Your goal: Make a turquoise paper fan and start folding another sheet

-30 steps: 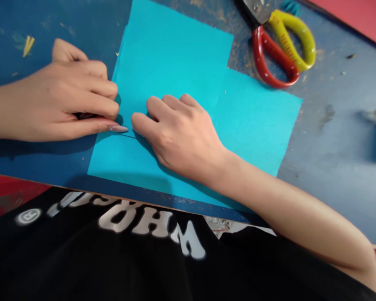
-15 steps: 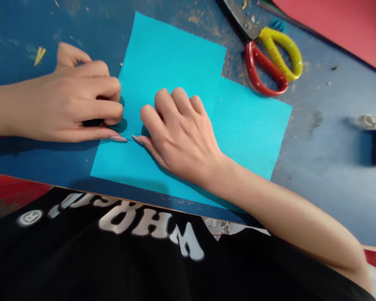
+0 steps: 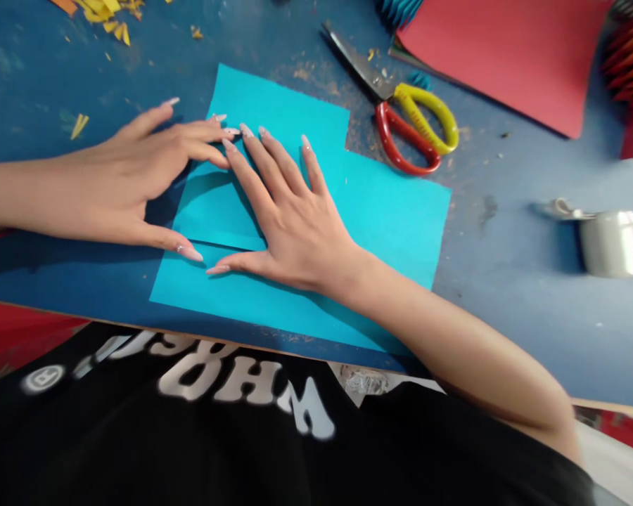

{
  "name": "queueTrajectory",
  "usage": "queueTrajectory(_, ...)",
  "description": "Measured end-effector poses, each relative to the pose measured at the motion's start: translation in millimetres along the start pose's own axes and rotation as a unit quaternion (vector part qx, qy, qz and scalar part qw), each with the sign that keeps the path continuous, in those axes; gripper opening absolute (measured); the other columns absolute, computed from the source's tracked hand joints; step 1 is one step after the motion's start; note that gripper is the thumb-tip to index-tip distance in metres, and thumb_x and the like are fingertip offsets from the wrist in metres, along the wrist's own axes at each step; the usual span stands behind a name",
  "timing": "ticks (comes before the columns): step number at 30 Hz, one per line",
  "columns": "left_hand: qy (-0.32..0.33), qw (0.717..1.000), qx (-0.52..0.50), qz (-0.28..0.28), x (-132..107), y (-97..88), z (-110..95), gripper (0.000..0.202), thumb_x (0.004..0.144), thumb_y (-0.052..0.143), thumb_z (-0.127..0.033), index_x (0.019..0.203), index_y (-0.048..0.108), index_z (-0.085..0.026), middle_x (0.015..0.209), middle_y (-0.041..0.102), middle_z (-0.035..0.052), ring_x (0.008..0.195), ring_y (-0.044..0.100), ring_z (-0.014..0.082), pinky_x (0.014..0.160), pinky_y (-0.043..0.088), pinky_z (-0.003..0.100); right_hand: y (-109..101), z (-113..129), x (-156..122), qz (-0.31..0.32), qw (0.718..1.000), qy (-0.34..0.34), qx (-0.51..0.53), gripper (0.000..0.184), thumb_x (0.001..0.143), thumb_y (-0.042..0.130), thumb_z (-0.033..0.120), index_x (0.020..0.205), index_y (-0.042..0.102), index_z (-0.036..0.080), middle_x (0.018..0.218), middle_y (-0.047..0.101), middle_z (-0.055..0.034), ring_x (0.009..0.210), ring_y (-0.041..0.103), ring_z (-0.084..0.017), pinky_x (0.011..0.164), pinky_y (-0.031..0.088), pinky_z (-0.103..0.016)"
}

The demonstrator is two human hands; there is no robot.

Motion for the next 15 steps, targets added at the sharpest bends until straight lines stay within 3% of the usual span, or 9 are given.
queueTrajectory(5, -0.061, 0.997, 0.006, -0.043, 7.6, 3.1, -11.5, 0.061, 0.112, 0.036, -0.059, 0.154, 0.036, -0.015, 0.174, 0.028, 0.0152, 0.165, 0.02, 0.0304, 0.135, 0.012, 0.064, 0.9, -3.1, 0.2, -0.003, 1.0, 0.01, 0.008, 0.092, 0.102, 0.03, 0.078, 0.169, 0.023, 0.016, 0.176, 0.024, -0.0168, 0.165, 0.02, -0.035, 0.134, 0.014, -0.063)
queueTrajectory(9, -0.051, 0.995, 0.059, -0.059, 9.3, 9.4, -16.3, 0.068, 0.109, 0.04, -0.064, 0.157, 0.029, -0.016, 0.175, 0.023, 0.0176, 0.165, 0.018, 0.0316, 0.135, 0.013, 0.064, 2.5, -5.6, 0.9, -0.006, 1.0, 0.023, 0.002, 0.083, 0.107, 0.025, 0.069, 0.168, 0.024, 0.013, 0.176, 0.023, -0.0162, 0.166, 0.019, -0.03, 0.135, 0.013, -0.058)
queueTrajectory(15, -0.016, 0.993, 0.089, -0.073, 4.9, 14.3, -8.2, 0.069, 0.107, 0.03, -0.069, 0.16, 0.029, -0.024, 0.175, 0.024, 0.0166, 0.165, 0.02, 0.032, 0.135, 0.014, 0.066, 4.3, -4.8, 2.2, 0.002, 0.999, 0.029, -0.02, 0.095, 0.102, 0.029, 0.077, 0.168, 0.024, 0.009, 0.176, 0.021, -0.0162, 0.166, 0.017, -0.03, 0.136, 0.01, -0.057)
Point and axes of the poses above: each hand's wrist, its own x-axis towards the middle knuckle, its own y-axis out of the palm, z = x × y, the point moved 5 cm from there along x, towards the middle knuckle
